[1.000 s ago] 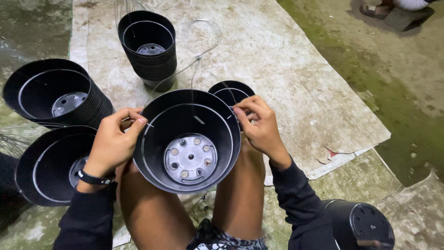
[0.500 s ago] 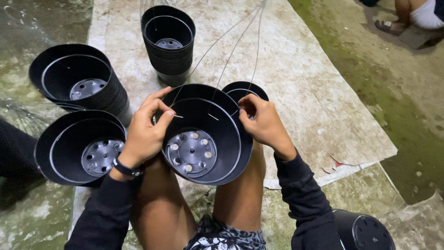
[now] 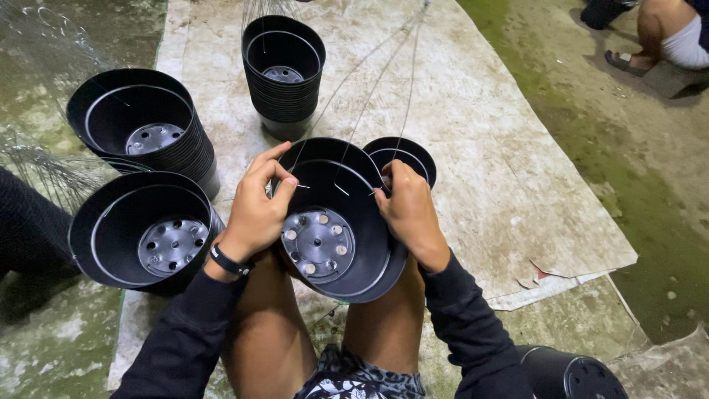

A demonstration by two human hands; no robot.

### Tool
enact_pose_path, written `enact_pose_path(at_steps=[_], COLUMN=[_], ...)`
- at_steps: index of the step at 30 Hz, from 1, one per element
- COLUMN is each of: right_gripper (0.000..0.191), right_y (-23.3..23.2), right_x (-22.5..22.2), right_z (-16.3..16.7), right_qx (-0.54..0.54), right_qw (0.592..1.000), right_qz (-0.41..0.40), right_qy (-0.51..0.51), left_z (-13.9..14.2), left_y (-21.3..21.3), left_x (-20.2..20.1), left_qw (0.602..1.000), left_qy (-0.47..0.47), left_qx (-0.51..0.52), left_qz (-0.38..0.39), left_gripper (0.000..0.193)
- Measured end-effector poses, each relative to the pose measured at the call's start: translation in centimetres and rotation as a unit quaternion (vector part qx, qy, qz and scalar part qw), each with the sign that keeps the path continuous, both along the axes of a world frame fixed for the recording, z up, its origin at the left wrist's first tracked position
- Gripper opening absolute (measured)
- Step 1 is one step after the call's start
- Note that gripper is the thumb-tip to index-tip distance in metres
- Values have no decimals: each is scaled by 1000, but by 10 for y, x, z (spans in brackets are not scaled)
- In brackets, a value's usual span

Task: The person sits on the floor and attaches wire hangers to black plastic pots. They cut wire with pliers, bend it into a loop, insert it through holes in the pot rim, and twist the ends to secure the hanger. The person repeats this process for multiple pots.

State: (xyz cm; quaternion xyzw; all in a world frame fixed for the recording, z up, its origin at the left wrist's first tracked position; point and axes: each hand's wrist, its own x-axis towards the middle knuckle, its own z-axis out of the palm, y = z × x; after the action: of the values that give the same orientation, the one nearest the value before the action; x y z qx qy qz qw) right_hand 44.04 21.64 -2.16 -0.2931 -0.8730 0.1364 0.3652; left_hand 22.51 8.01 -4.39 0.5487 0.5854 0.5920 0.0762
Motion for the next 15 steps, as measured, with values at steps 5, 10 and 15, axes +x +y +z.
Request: enact_pose_path(at_steps=[5, 10, 15], right_gripper=[29, 29, 23], right_y=[-1, -1, 3], right_x=[0, -2, -2], right_z=[-4, -5, -9], right_qx=[-7, -38, -82], right_qw=[1000, 997, 991], right_qz=[-12, -28, -36], right_qy=[26, 64, 101], left_z=[-4, -5, -4], left_y=[2, 4, 2], left_x=[-2, -5, -7], left_qw=[1000, 1000, 1000], left_qy=[-3, -6, -10], left_qx=[-2, -1, -4], left_qz=[-5, -5, -4], left_gripper=[12, 12, 12])
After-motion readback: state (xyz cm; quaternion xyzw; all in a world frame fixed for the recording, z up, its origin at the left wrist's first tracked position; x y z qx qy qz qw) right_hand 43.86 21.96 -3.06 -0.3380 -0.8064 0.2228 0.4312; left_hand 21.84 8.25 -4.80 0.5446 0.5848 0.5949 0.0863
